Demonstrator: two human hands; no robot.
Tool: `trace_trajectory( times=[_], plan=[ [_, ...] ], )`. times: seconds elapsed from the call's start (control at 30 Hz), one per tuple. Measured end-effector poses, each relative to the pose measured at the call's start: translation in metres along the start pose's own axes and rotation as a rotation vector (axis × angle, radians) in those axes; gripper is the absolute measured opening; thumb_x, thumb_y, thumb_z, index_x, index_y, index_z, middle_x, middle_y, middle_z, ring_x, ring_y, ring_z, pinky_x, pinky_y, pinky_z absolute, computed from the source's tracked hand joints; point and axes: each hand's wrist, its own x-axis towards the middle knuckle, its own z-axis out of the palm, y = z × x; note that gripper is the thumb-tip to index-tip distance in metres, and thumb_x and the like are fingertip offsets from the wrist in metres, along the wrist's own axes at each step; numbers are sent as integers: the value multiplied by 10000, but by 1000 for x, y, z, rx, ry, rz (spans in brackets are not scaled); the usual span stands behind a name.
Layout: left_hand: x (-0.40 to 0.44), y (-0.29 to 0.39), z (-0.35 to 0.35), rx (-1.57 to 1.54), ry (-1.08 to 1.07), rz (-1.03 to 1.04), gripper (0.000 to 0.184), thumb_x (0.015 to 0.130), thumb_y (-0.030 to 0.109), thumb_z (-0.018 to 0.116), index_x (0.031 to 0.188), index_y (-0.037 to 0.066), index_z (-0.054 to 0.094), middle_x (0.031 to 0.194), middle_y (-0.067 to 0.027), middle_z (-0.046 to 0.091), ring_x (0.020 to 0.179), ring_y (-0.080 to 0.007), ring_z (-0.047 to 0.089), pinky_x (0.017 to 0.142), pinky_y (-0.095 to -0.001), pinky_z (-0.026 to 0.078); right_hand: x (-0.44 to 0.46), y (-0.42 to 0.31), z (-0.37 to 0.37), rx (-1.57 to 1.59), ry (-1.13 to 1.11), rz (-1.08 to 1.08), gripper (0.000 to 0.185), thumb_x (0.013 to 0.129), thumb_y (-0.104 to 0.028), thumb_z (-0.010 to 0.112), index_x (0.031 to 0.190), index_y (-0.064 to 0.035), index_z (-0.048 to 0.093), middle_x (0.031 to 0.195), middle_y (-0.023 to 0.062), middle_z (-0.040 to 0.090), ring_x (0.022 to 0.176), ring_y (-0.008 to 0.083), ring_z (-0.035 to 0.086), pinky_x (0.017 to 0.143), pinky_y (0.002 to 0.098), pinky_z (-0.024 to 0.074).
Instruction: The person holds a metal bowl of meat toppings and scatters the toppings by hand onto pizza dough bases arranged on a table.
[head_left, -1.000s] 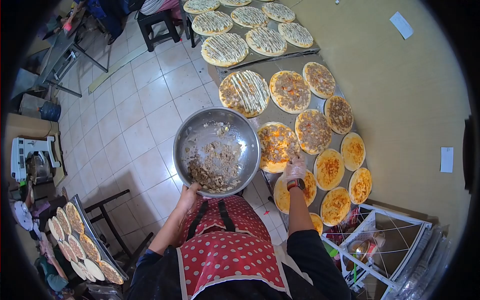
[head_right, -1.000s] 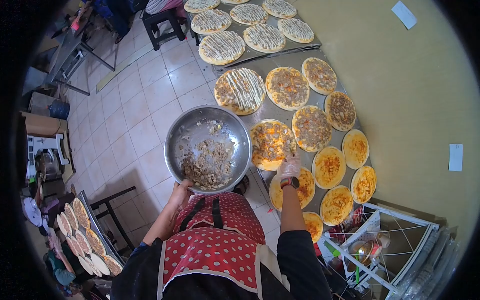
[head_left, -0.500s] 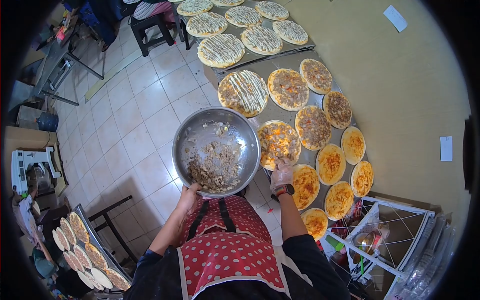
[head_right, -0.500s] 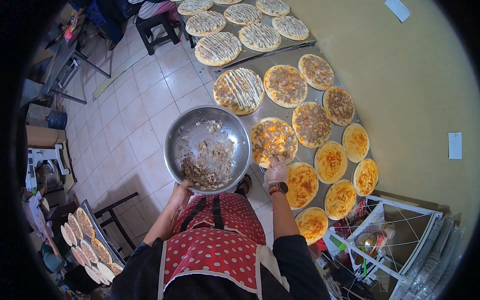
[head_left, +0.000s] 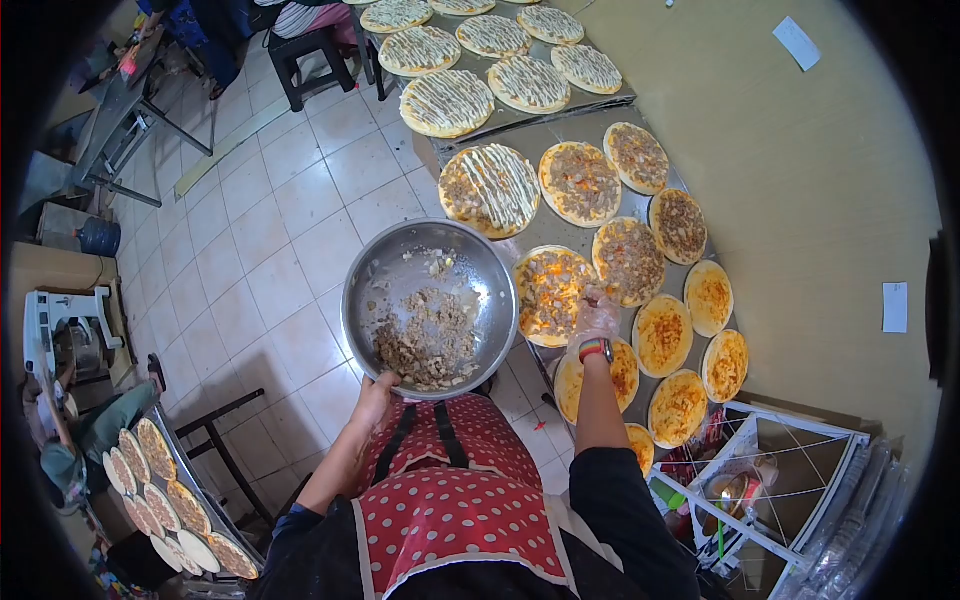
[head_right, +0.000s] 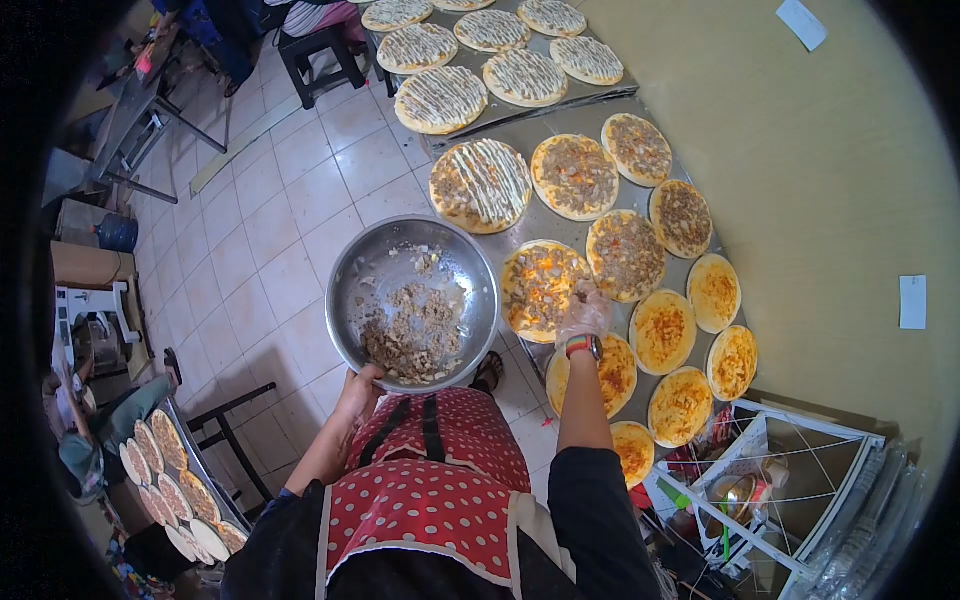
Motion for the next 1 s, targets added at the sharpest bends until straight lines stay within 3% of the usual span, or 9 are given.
trace_trajectory(
  times=[0.3, 0.4, 0.47, 0.6, 0.67, 0.7, 0.77, 0.93, 1.0],
  plan=[
    [11, -25, -2, 31, -3, 22, 278, 694, 44, 411, 952, -52, 373, 786, -122, 484, 655, -205, 516, 557, -330, 459, 15, -38, -12, -215, -56, -389, 84, 663, -77, 537, 734, -96, 579, 715, 117, 565, 661, 235, 545, 595, 300, 436],
    [13, -32, 4, 14, 31, 43, 260, 696, 46, 405, 937, -49, 381, 786, -127, 486, 670, -209, 518, 568, -335, 458, 62, 11, 1, -33, -117, -145, 92, 675, -92, 556, 757, -102, 596, 621, 1, 555, 569, 102, 521, 523, 219, 413],
    [11, -32, 13, 18, 40, 45, 258, 696, 45, 402, 935, -50, 383, 800, -130, 487, 686, -211, 518, 576, -337, 458, 87, -21, -31, 9, 1, -30, 99, 665, -67, 540, 715, -137, 588, 700, 93, 575, 623, 238, 552, 567, 314, 425],
    [3, -25, 37, -28, 63, 24, 295, 689, 39, 396, 972, -43, 378, 854, -132, 489, 745, -219, 514, 609, -360, 451, 175, 39, -18, 276, -10, -13, 80, 682, -114, 541, 749, -118, 584, 682, 73, 586, 604, 219, 557, 565, 294, 429],
    [12, -36, 37, -36, 42, 25, 346, 686, 38, 395, 1022, -39, 366, 888, -129, 486, 771, -224, 509, 645, -381, 439, 200, 5, -39, -491, -72, 50, 186, 749, -217, 457, 761, -118, 614, 701, 4, 600, 611, 132, 567, 547, 265, 445],
    [14, -43, 33, -31, 48, 4, 363, 687, 30, 395, 1041, -37, 356, 913, -131, 482, 790, -229, 506, 664, -385, 432, 215, 14, -34, -488, -69, 50, 186, 749, -217, 457, 761, -118, 614, 701, 4, 600, 611, 132, 567, 547, 265, 445],
    [14, -46, 38, -70, 91, -3, 343, 690, 25, 398, 1026, -29, 357, 904, -125, 475, 790, -226, 499, 675, -379, 421, 247, 37, -22, -1009, -242, -348, 223, 757, -247, 428, 736, -121, 611, 757, 22, 604, 679, 178, 579, 569, 311, 451],
    [18, -52, 47, -95, 137, -6, 302, 683, 12, 422, 979, 6, 361, 848, -94, 456, 758, -216, 482, 688, -366, 406, 274, 1, -11, -1060, -426, -298, 249, 755, -150, 390, 970, -99, 503, 860, 86, 571, 797, 201, 539, 668, 287, 431],
    [14, -46, 57, -113, 193, -60, 310, 672, 1, 443, 966, 38, 354, 845, -80, 426, 776, -215, 461, 707, -367, 394, 281, 6, -1, -887, -380, -376, 227, 738, -176, 418, 916, -101, 538, 867, 94, 568, 801, 218, 537, 690, 311, 427]
  ],
)
